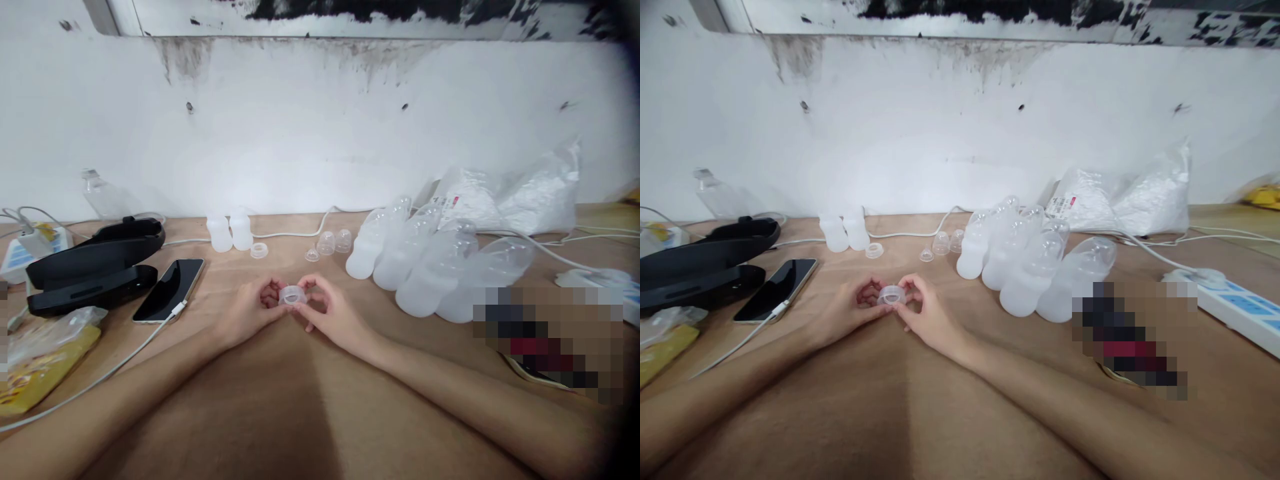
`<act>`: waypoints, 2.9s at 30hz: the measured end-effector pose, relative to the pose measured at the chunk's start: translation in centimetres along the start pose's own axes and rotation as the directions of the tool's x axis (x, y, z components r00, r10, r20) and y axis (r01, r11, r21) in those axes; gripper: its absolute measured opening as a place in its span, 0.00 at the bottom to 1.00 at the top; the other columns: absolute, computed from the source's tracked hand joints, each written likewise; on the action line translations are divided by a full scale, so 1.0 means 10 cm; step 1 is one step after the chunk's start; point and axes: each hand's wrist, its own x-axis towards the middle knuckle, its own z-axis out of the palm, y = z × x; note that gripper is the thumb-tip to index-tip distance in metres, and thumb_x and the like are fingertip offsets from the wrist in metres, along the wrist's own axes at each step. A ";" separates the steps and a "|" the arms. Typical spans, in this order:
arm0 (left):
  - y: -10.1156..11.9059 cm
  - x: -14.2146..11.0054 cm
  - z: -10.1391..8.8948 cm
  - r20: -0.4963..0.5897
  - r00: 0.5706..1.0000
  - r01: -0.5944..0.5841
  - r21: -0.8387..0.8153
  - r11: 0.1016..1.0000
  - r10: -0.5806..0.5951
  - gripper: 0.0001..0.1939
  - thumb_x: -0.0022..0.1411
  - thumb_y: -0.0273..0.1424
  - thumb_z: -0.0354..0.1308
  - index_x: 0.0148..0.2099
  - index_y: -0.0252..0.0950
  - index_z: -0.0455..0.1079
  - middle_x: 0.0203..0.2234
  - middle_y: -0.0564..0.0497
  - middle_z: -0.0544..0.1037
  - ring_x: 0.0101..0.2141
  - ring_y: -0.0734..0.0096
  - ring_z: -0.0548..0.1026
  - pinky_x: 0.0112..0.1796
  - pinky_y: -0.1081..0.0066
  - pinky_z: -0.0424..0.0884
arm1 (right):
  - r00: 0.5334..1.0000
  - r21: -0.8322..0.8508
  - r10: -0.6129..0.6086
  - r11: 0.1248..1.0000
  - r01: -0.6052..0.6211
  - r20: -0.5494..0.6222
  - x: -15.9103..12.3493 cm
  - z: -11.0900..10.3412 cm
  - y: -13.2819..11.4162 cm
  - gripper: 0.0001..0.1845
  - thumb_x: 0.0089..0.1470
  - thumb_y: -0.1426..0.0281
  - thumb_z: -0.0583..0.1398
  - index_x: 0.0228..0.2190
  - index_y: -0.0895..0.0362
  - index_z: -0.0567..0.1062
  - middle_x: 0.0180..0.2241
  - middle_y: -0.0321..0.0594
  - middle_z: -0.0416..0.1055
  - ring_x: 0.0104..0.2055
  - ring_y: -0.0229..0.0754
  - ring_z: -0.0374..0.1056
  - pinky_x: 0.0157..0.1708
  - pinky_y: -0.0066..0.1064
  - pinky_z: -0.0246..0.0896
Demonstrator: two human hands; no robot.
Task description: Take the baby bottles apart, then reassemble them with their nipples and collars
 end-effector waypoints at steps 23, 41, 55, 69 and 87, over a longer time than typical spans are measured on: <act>0.03 0.03 0.10 -0.094 0.995 -0.006 0.181 0.983 0.023 0.06 0.53 0.32 0.54 0.32 0.35 0.62 0.22 0.55 0.71 0.22 0.77 0.67 0.22 0.78 0.61 | 0.994 0.059 0.099 0.994 -0.096 -0.042 0.04 0.01 0.07 0.10 0.42 0.74 0.56 0.28 0.55 0.60 0.21 0.30 0.62 0.22 0.33 0.64 0.13 0.20 0.60; 0.16 -0.03 0.11 -0.106 0.991 -0.081 0.054 0.995 0.087 0.07 0.61 0.34 0.45 0.33 0.36 0.57 0.17 0.56 0.70 0.18 0.76 0.70 0.20 0.78 0.62 | 0.995 0.124 -0.089 0.988 0.094 -0.042 0.02 0.10 -0.03 0.10 0.53 0.63 0.52 0.34 0.56 0.62 0.22 0.30 0.59 0.18 0.30 0.64 0.10 0.19 0.60; 0.15 -0.02 0.15 -0.151 0.988 -0.023 -0.069 0.997 0.012 0.09 0.60 0.36 0.46 0.31 0.37 0.56 0.18 0.57 0.67 0.17 0.78 0.69 0.18 0.79 0.64 | 0.997 0.191 -0.036 0.980 0.048 -0.068 0.07 0.17 0.00 0.10 0.51 0.61 0.52 0.33 0.55 0.63 0.23 0.30 0.61 0.18 0.30 0.63 0.10 0.20 0.62; 0.12 0.00 -0.07 0.060 0.997 -0.053 -0.067 0.996 0.057 0.08 0.57 0.34 0.52 0.35 0.36 0.58 0.26 0.52 0.74 0.29 0.72 0.74 0.29 0.74 0.68 | 0.998 0.289 -0.009 0.957 -0.009 0.063 0.07 0.04 -0.02 0.13 0.45 0.68 0.58 0.34 0.54 0.60 0.33 0.34 0.59 0.31 0.35 0.67 0.22 0.26 0.69; 0.15 0.03 -0.09 0.095 0.995 -0.008 0.007 1.000 0.008 0.05 0.56 0.32 0.51 0.34 0.37 0.57 0.22 0.56 0.70 0.21 0.77 0.70 0.23 0.76 0.66 | 0.995 0.278 0.095 0.956 -0.096 0.018 0.09 0.12 -0.01 0.12 0.42 0.73 0.58 0.28 0.55 0.58 0.22 0.25 0.55 0.18 0.30 0.65 0.20 0.27 0.66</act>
